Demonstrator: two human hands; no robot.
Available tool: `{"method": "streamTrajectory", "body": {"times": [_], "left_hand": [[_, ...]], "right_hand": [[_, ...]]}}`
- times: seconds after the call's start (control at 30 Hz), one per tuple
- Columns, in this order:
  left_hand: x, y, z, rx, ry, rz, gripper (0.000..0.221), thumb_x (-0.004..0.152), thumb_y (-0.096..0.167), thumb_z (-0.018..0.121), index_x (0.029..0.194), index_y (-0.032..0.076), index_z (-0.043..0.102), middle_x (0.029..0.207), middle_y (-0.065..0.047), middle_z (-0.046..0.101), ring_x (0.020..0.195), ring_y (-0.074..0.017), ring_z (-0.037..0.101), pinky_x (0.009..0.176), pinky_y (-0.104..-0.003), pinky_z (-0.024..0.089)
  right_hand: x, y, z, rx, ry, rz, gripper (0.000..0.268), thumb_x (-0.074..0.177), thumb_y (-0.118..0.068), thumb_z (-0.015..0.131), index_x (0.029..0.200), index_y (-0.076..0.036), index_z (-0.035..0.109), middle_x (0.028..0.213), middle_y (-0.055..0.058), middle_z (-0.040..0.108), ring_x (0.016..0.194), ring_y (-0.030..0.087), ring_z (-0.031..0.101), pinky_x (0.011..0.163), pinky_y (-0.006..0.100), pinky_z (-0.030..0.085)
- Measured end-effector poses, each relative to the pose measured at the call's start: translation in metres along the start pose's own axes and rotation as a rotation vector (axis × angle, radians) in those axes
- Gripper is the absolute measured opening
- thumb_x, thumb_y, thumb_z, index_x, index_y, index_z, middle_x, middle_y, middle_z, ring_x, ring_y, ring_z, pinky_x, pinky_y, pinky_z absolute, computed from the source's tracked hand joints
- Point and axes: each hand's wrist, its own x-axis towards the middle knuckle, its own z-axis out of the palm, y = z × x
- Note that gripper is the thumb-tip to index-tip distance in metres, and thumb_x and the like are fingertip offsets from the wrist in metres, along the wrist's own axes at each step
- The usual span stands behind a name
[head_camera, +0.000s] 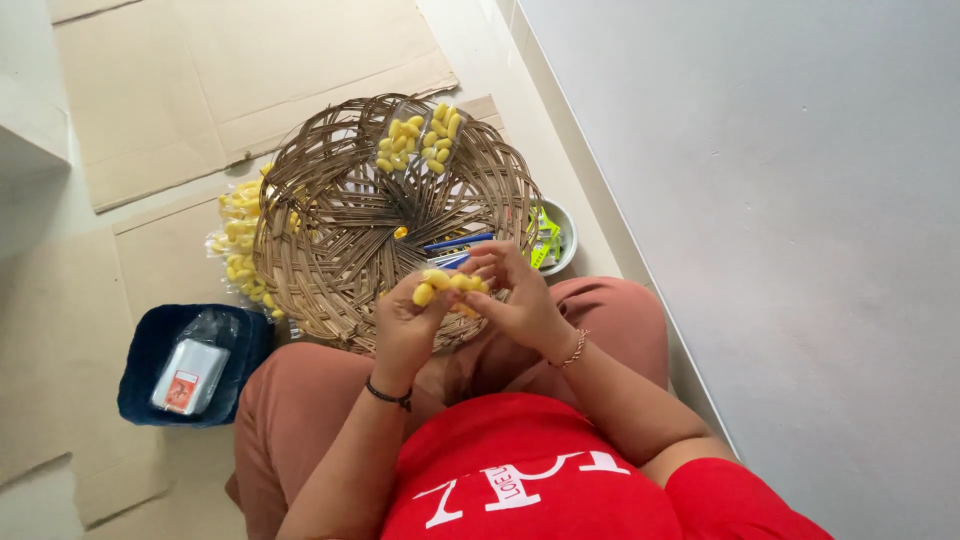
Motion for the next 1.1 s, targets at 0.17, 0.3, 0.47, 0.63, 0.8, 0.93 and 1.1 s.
{"method": "streamTrajectory", "body": {"times": [0.17,0.3,0.47,0.63,0.8,0.93,1.1], "left_hand": [[-0.002,0.01,0.005,-0.081,-0.008,0.019,0.034,0.078,0.004,0.088,0.108,-0.001,0.072,0.091,-0.011,0.075,0.079,-0.0102,0.061,0.076,-0.028,0.056],[-0.003,0.005,0.006,-0.074,0.003,0.025,0.022,0.08,0.006,0.087,0.098,0.0,0.075,0.088,-0.012,0.076,0.077,-0.0121,0.063,0.071,-0.027,0.056],[0.012,0.046,-0.055,0.211,0.269,0.285,0.039,0.081,0.009,0.091,0.111,-0.001,0.068,0.098,-0.016,0.07,0.087,-0.0201,0.065,0.081,-0.034,0.055],[0.017,0.069,-0.17,0.541,0.554,0.467,0.028,0.103,-0.017,0.072,0.118,-0.008,0.05,0.11,-0.019,0.058,0.09,-0.0243,0.058,0.081,-0.033,0.055],[0.03,-0.007,-0.241,0.702,0.566,0.162,0.04,0.092,-0.008,0.083,0.121,-0.005,0.055,0.103,-0.018,0.066,0.083,-0.0219,0.066,0.071,-0.03,0.057],[0.044,-0.075,-0.239,0.773,0.701,-0.136,0.056,0.081,0.018,0.094,0.123,0.002,0.061,0.104,-0.028,0.07,0.097,-0.0467,0.07,0.083,-0.05,0.058],[0.051,-0.156,-0.263,0.897,0.643,-0.37,0.027,0.092,0.025,0.076,0.111,0.012,0.063,0.099,-0.017,0.073,0.099,-0.0394,0.071,0.084,-0.046,0.057]], "right_hand": [[-0.003,0.012,-0.011,-0.01,0.009,0.076,0.029,0.083,-0.011,0.086,0.106,-0.004,0.07,0.081,0.008,0.072,0.075,0.014,0.069,0.069,0.027,0.056],[-0.004,0.008,-0.012,-0.005,-0.065,0.081,0.032,0.082,-0.012,0.086,0.106,-0.006,0.067,0.083,0.005,0.072,0.076,0.012,0.067,0.07,0.027,0.056],[0.009,0.0,-0.027,-0.003,-0.063,0.011,0.067,0.082,-0.042,0.084,0.133,-0.007,0.058,0.121,0.015,0.068,0.098,0.027,0.072,0.078,0.04,0.059],[0.011,-0.012,-0.056,-0.065,0.101,0.016,0.052,0.092,-0.02,0.072,0.137,-0.008,0.048,0.133,0.009,0.057,0.107,0.018,0.064,0.087,0.028,0.053],[0.014,-0.005,-0.061,-0.044,0.21,0.046,0.038,0.096,-0.004,0.067,0.132,-0.006,0.055,0.127,0.008,0.062,0.102,0.014,0.064,0.087,0.025,0.055],[0.022,0.012,-0.057,-0.192,0.211,-0.07,0.037,0.096,-0.019,0.072,0.127,-0.001,0.061,0.125,0.013,0.065,0.095,0.022,0.071,0.076,0.03,0.057],[0.031,-0.001,-0.047,-0.286,0.163,-0.112,0.028,0.094,-0.021,0.075,0.112,0.0,0.071,0.116,0.018,0.067,0.088,0.025,0.073,0.072,0.033,0.06]]}}
